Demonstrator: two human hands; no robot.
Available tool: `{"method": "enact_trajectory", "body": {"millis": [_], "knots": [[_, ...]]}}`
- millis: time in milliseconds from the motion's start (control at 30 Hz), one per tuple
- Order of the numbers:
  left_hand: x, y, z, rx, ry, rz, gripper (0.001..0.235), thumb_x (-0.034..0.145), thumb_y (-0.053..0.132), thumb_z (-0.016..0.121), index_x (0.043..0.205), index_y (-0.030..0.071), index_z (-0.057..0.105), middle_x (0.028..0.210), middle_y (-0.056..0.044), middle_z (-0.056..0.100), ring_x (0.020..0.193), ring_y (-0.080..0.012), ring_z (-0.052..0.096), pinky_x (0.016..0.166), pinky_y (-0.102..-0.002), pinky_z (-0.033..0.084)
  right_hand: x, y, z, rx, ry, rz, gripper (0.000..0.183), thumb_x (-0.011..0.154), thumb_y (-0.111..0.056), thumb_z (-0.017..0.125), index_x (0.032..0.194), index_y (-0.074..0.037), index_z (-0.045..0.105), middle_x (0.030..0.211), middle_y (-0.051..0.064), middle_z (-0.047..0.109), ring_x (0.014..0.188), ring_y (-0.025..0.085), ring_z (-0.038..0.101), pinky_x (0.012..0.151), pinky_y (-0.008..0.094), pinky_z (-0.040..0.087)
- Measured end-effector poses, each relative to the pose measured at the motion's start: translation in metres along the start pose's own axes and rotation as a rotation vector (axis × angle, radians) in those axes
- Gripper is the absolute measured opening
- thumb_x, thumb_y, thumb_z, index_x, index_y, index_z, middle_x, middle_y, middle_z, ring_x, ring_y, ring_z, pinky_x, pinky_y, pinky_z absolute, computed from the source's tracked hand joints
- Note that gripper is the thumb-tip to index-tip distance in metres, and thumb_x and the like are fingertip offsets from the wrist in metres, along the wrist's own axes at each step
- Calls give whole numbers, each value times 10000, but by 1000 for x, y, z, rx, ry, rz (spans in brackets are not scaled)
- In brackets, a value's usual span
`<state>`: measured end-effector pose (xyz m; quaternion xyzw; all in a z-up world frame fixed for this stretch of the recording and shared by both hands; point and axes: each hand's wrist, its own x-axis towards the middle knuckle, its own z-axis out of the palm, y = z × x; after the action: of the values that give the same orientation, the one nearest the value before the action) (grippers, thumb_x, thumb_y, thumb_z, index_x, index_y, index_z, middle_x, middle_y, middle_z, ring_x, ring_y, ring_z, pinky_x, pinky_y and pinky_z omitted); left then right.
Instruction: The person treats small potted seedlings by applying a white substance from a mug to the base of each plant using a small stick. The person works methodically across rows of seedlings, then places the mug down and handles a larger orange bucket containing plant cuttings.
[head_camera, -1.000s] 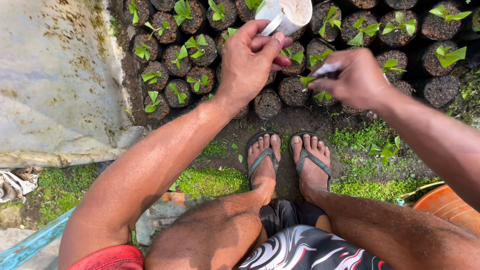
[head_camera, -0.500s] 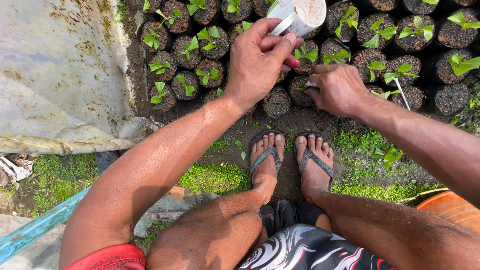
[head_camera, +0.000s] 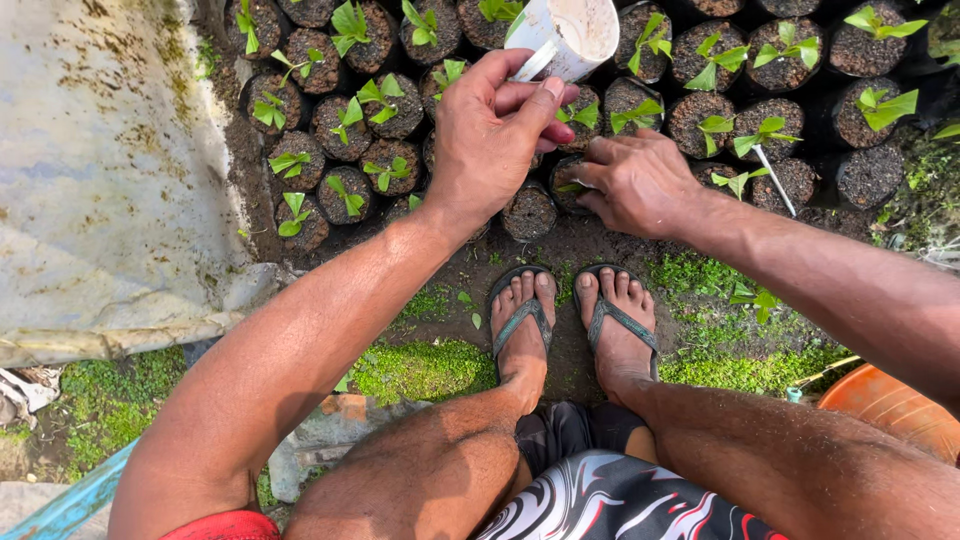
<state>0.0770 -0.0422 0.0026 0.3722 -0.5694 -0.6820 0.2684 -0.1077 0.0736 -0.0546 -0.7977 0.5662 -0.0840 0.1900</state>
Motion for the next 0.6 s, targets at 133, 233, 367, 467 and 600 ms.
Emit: {"method": "enact_trajectory", "body": {"millis": [133,233,367,467,600], "knots": [[4,-1,8,-28,-8,-31,321,1024,103,639,1294,-57,575,1052,-147,806,794,-140,782,680,-256,658,-10,6,-23,28,-1,41,579,722,-355,840,1239,-114,739,971,114,673,872,281,665,801,473,521],[8,-2,15,-46,-35,-56,336,1016,105,649,1298,-58,567,1050,-151,804,787,-143,781,680,-262,661,-25,25,-38,67,62,93,505,798,-302,839,1254,-110,741,1005,109,678,872,235,680,753,419,561],[14,0,22,-25,-90,-72,355,1014,117,646,1312,-54,558,1058,-144,805,797,-141,790,680,-262,661,-64,68,-64,161,298,244,211,994,-95,769,1202,-71,738,1029,98,688,847,175,694,719,307,589],[20,-1,32,-17,-107,-80,370,1009,116,653,1320,-54,550,1054,-142,807,797,-137,784,672,-255,650,-96,88,-68,36,186,542,350,886,-20,748,1234,-47,768,941,155,683,714,231,686,638,359,587],[24,-2,45,-16,-144,-100,359,1009,104,652,1316,-62,569,1043,-143,811,794,-138,782,679,-253,642,-122,98,-56,76,195,495,237,961,-88,732,1186,-15,735,1043,127,679,805,207,696,728,337,612]]}}
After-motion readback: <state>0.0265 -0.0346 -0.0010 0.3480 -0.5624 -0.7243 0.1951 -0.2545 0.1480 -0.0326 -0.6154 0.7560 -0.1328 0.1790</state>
